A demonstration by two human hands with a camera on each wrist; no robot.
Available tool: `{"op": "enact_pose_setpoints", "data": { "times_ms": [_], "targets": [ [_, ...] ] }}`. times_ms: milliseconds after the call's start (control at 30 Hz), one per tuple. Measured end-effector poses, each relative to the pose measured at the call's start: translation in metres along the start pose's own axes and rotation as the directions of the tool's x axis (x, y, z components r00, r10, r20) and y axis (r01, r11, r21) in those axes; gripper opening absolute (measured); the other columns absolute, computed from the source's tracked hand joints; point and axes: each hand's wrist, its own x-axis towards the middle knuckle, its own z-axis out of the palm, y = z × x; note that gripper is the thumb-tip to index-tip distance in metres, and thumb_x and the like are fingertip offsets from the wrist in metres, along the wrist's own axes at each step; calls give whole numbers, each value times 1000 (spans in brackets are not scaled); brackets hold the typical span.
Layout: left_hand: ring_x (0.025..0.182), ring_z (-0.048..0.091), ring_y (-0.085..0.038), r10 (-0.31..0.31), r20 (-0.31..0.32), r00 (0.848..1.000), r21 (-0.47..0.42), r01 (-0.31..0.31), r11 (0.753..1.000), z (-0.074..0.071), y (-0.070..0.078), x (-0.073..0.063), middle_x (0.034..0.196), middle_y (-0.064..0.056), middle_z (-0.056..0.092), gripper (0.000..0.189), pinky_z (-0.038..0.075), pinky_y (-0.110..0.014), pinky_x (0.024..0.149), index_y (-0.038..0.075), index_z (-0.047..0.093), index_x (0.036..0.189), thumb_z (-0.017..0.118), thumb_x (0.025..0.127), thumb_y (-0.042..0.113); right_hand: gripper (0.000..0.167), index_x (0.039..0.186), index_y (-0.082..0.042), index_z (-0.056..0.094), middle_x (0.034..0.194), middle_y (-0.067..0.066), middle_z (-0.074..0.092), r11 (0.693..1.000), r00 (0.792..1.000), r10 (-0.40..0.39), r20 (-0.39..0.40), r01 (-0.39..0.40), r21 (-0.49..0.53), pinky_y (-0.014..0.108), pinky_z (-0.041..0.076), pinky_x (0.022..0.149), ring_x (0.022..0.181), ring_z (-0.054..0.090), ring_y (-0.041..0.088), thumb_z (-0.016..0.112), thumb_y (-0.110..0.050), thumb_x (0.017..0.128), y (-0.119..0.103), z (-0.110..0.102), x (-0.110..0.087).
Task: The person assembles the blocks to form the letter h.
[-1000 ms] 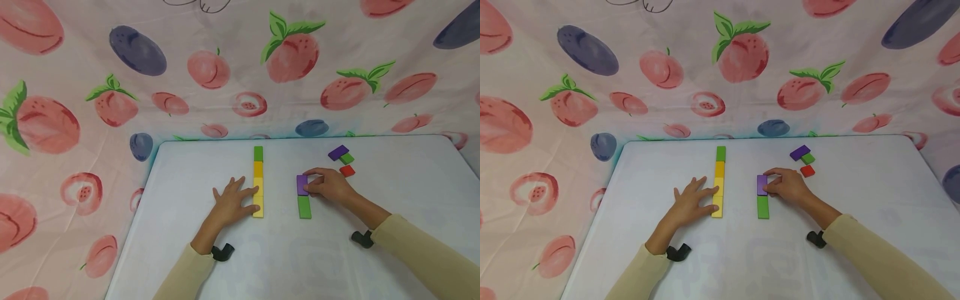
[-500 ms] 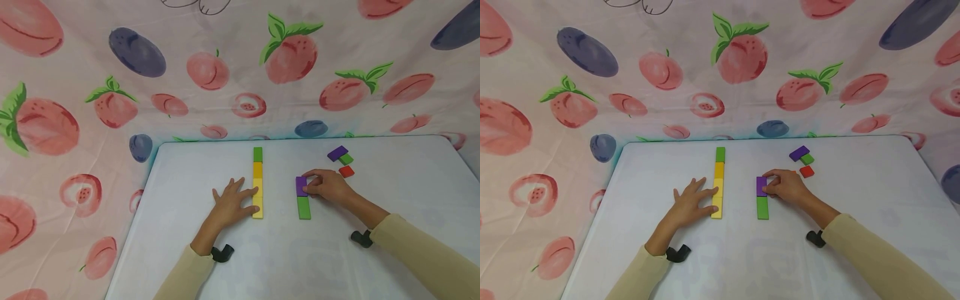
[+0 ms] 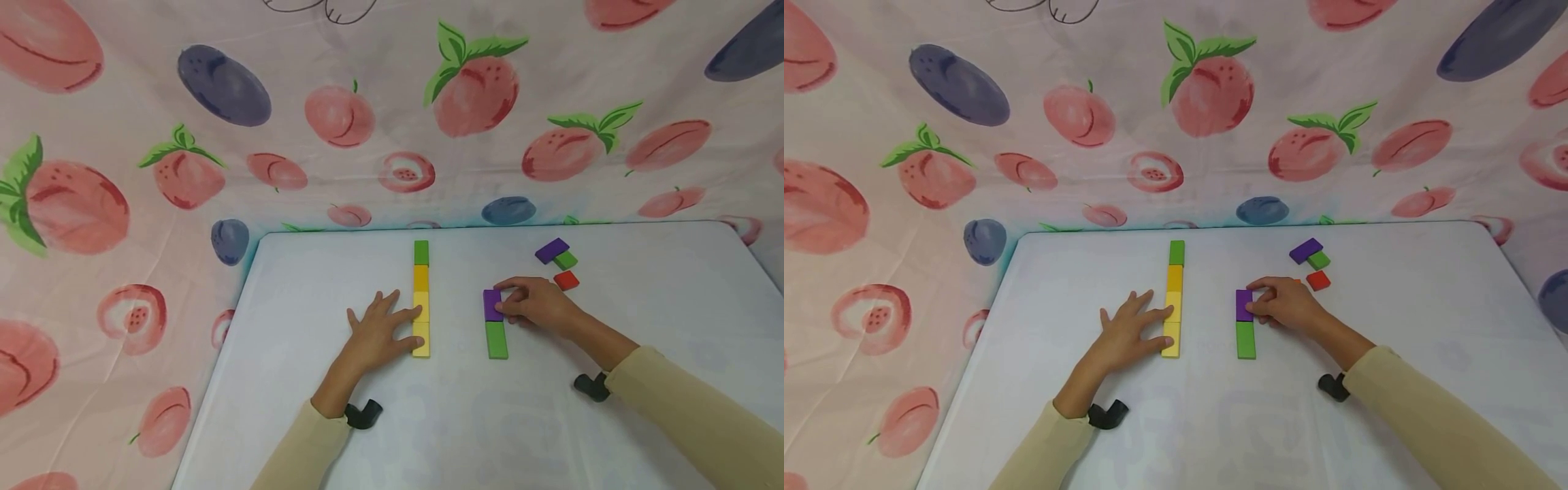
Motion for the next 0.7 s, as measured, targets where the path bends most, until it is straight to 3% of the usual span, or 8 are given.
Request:
{"op": "enact_pose_setpoints", "data": {
  "times_ms": [700],
  "targets": [
    [158,17,-40,-1,6,1000,-10,1,1000,-1,1,-1,167,-8,32,57,0,-86,109,37,58,144,72,91,51,54,141,-11,59,90,5,71,1000,1000,-19,5,19,6,27,52,65,73,64,19,76,-29,93,-1,1,-1]
  ]
}}
